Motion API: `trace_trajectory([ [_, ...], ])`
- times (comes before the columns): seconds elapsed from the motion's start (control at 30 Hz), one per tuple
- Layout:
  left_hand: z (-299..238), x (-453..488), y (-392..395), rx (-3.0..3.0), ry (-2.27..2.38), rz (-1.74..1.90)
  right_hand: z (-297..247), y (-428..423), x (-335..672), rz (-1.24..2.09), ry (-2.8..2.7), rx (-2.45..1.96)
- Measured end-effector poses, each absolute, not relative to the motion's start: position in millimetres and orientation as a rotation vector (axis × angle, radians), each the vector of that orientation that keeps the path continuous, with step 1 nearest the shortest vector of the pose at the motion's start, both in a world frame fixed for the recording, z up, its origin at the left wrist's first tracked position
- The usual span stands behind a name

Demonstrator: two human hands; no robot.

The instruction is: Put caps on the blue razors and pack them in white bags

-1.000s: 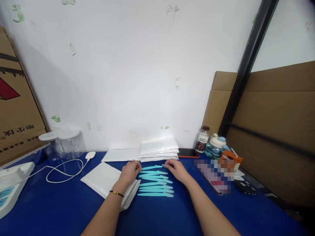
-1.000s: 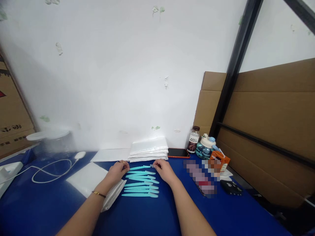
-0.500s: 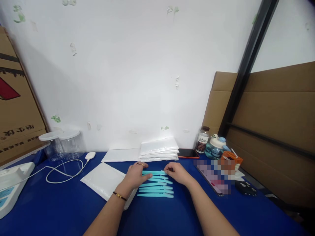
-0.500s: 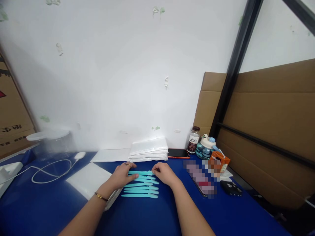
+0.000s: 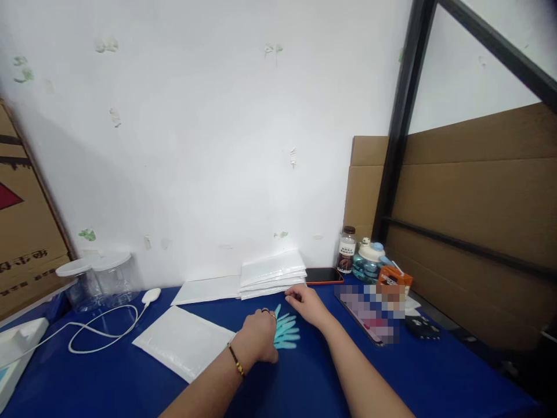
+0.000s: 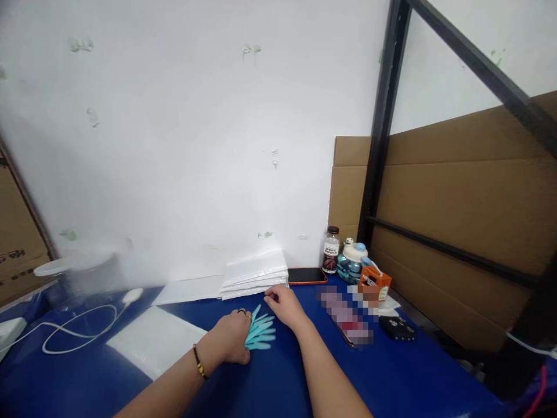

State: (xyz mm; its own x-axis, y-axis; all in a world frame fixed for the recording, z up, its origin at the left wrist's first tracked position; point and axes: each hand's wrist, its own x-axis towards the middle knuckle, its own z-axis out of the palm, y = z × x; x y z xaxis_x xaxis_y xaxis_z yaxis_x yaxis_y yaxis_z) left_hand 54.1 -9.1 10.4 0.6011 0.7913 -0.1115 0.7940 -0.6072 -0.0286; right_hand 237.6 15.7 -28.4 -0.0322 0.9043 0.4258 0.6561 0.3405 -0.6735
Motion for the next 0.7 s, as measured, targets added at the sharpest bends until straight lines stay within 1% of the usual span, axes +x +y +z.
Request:
trace_trajectory([
  [0.07, 6.7, 60.6, -6.4, 2.801, 1.42, -0.205, -26.9, 14.9, 238.5, 0.378, -1.738, -1.369],
  [0.27, -4.0, 65.8, 3.0, 2.786, 1.419, -0.14, -28.4, 16.5, 238.8, 0.428, -1.7, -1.348],
  [0.4, -5.1, 63.4, 5.2, 2.763, 1.435, -0.076, -29.4, 16.6, 232.1, 0.53, -1.621, -1.34],
  [0.53, -5.8, 62.1, 5.1, 2.732, 1.487, 0.039, -23.7, 13.8, 225.5, 0.643, -1.419, -1.27],
  [0.6, -6.4, 65.2, 4.2, 2.69, 1.512, 0.151, -15.2, 10.2, 222.4, 0.689, -1.311, -1.176],
  [0.7, -8.5, 76.6, 0.3, 2.462, 1.338, 0.52, 7.3, -1.7, 213.9, 0.626, -1.306, -1.001],
])
